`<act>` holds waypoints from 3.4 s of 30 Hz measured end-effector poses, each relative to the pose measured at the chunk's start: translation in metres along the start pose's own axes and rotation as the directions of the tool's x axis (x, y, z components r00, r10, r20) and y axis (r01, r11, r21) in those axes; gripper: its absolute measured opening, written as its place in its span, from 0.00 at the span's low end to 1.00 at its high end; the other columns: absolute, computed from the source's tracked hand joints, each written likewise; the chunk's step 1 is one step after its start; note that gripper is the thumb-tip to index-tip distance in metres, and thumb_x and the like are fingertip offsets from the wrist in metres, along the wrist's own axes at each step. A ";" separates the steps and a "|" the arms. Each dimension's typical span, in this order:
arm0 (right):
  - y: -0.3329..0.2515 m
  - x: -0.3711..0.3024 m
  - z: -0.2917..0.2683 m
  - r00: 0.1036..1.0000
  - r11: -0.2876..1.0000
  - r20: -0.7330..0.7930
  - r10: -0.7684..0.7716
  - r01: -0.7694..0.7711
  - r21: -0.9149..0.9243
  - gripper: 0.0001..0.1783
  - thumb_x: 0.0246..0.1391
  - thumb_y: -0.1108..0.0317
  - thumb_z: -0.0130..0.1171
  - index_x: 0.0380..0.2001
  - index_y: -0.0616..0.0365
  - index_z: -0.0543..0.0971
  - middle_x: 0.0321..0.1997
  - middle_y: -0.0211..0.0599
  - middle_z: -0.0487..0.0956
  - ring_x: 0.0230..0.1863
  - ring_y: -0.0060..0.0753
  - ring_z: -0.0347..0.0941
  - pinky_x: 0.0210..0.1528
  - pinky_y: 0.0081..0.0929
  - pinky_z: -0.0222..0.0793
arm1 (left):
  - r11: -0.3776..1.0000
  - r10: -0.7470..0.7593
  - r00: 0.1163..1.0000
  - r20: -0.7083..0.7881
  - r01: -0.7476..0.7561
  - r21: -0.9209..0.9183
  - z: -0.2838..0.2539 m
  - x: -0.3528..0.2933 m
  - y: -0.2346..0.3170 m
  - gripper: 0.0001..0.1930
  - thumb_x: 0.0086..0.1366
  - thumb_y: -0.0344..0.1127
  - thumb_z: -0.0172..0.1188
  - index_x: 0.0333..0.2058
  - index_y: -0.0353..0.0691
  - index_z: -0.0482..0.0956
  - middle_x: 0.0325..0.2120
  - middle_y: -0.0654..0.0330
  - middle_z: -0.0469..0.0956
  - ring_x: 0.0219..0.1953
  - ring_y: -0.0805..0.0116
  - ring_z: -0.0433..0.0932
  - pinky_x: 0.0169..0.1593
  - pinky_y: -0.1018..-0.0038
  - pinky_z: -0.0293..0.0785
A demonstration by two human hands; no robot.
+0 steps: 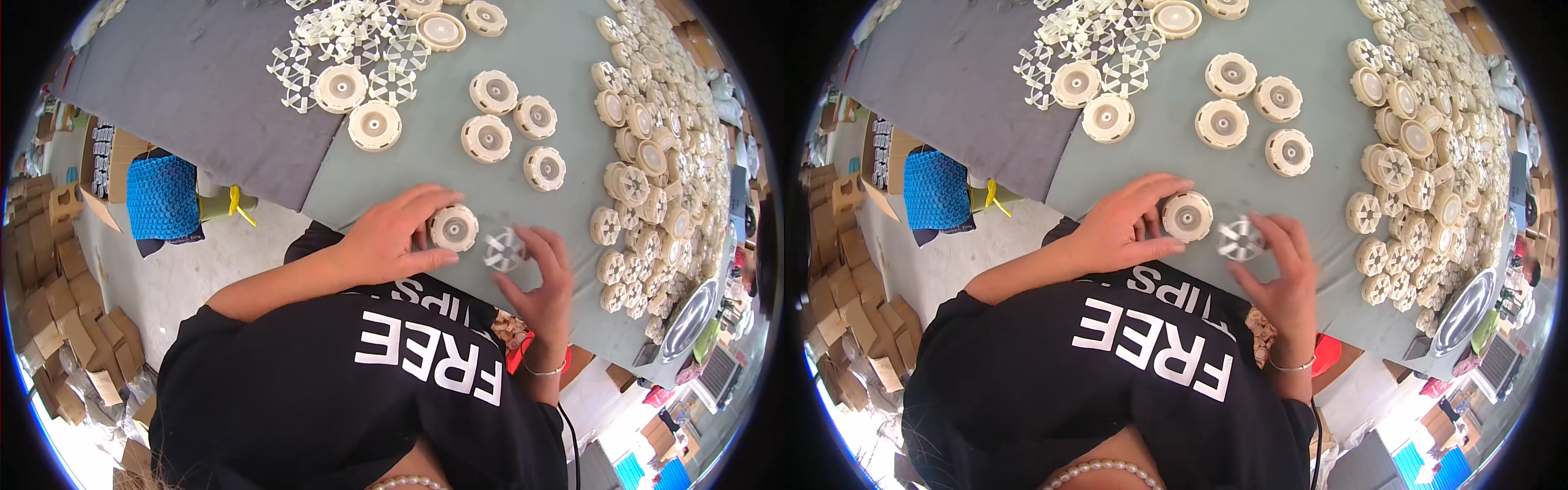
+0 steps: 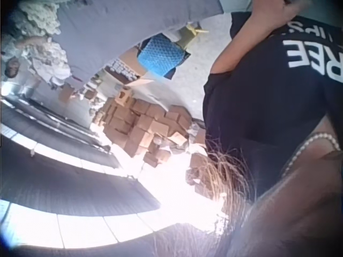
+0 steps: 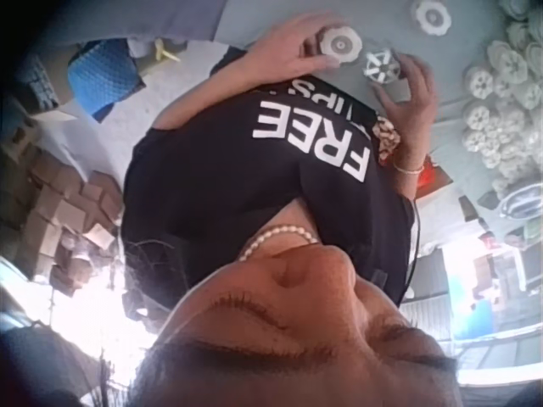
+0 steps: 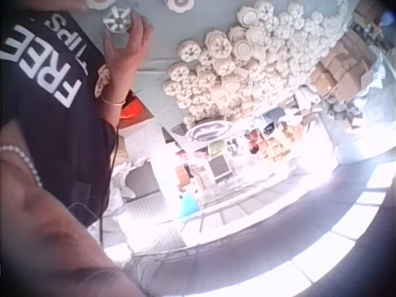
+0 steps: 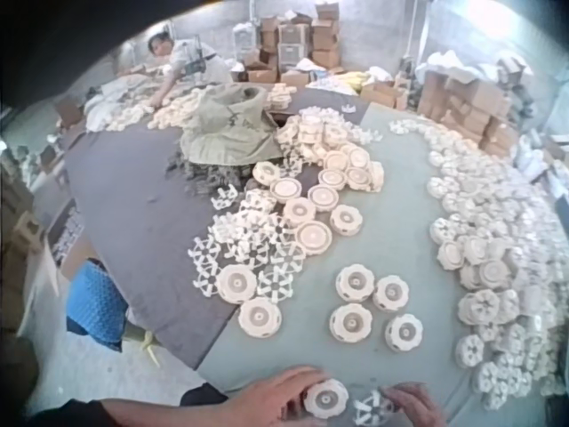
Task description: The person assembles small, white, circular plastic components by hand. They pick up a base piece and a cross-shaped insert, fit the insert into the base, and place the completed unit on the table. This repetitive assembly process continues throughout the clip, with the person handling the parts one at a time.
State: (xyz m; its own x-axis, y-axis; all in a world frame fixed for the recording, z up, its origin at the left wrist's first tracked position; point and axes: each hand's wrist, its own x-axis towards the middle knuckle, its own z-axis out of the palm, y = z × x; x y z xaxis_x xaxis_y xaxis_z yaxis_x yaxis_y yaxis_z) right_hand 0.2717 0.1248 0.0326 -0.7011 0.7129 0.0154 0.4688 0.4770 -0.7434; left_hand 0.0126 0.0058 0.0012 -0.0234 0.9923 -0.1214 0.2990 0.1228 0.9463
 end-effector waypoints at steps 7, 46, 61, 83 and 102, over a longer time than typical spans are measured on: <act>-0.025 0.038 0.033 0.963 0.976 0.164 -0.212 0.218 -0.016 0.36 0.44 0.77 0.75 0.61 0.56 0.81 0.59 0.42 0.79 0.59 0.51 0.76 0.60 0.43 0.76 | 0.998 0.065 0.994 -0.093 -0.066 -0.008 0.007 0.001 -0.011 0.32 0.67 0.35 0.71 0.68 0.42 0.73 0.60 0.54 0.75 0.33 0.70 0.79 0.39 0.72 0.81; -0.056 0.172 0.099 0.941 0.796 0.118 -0.317 0.332 -0.506 0.18 0.51 0.75 0.63 0.48 0.58 0.80 0.45 0.45 0.79 0.51 0.49 0.77 0.54 0.41 0.76 | 0.748 0.323 0.863 -0.388 0.018 0.664 -0.103 0.015 -0.039 0.35 0.51 0.51 0.80 0.59 0.52 0.83 0.67 0.55 0.69 0.75 0.44 0.60 0.76 0.43 0.55; 0.040 -0.013 0.004 0.916 0.815 0.108 0.387 -0.394 0.424 0.21 0.60 0.75 0.62 0.57 0.59 0.74 0.46 0.41 0.83 0.39 0.32 0.80 0.41 0.26 0.74 | 0.837 0.404 0.881 -0.245 -0.248 0.489 -0.002 0.079 0.012 0.33 0.54 0.43 0.78 0.59 0.45 0.80 0.57 0.55 0.78 0.58 0.50 0.74 0.62 0.59 0.72; 0.017 -0.002 -0.014 0.971 0.985 -0.176 0.159 -0.144 0.094 0.36 0.42 0.79 0.75 0.60 0.59 0.81 0.55 0.38 0.79 0.39 0.31 0.76 0.44 0.30 0.80 | 0.849 0.383 0.924 -0.020 -0.343 0.401 0.015 0.055 -0.003 0.32 0.62 0.46 0.74 0.62 0.42 0.79 0.55 0.55 0.80 0.56 0.51 0.78 0.59 0.57 0.73; 0.023 0.026 -0.037 0.998 0.878 -0.046 -0.037 0.010 -0.479 0.31 0.48 0.71 0.77 0.58 0.55 0.83 0.59 0.41 0.79 0.53 0.46 0.81 0.52 0.41 0.80 | 0.939 0.266 0.963 -0.046 -0.248 0.236 -0.002 0.041 -0.006 0.30 0.72 0.46 0.62 0.69 0.40 0.72 0.65 0.50 0.72 0.68 0.49 0.69 0.72 0.53 0.62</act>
State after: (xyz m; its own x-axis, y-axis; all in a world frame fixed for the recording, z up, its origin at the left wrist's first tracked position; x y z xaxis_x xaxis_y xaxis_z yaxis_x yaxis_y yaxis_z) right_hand 0.2838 0.1733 0.0407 -0.6924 0.7177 0.0741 0.6616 0.6724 -0.3319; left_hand 0.0077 0.0454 -0.0083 0.0136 0.9888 0.1485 0.5117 -0.1345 0.8485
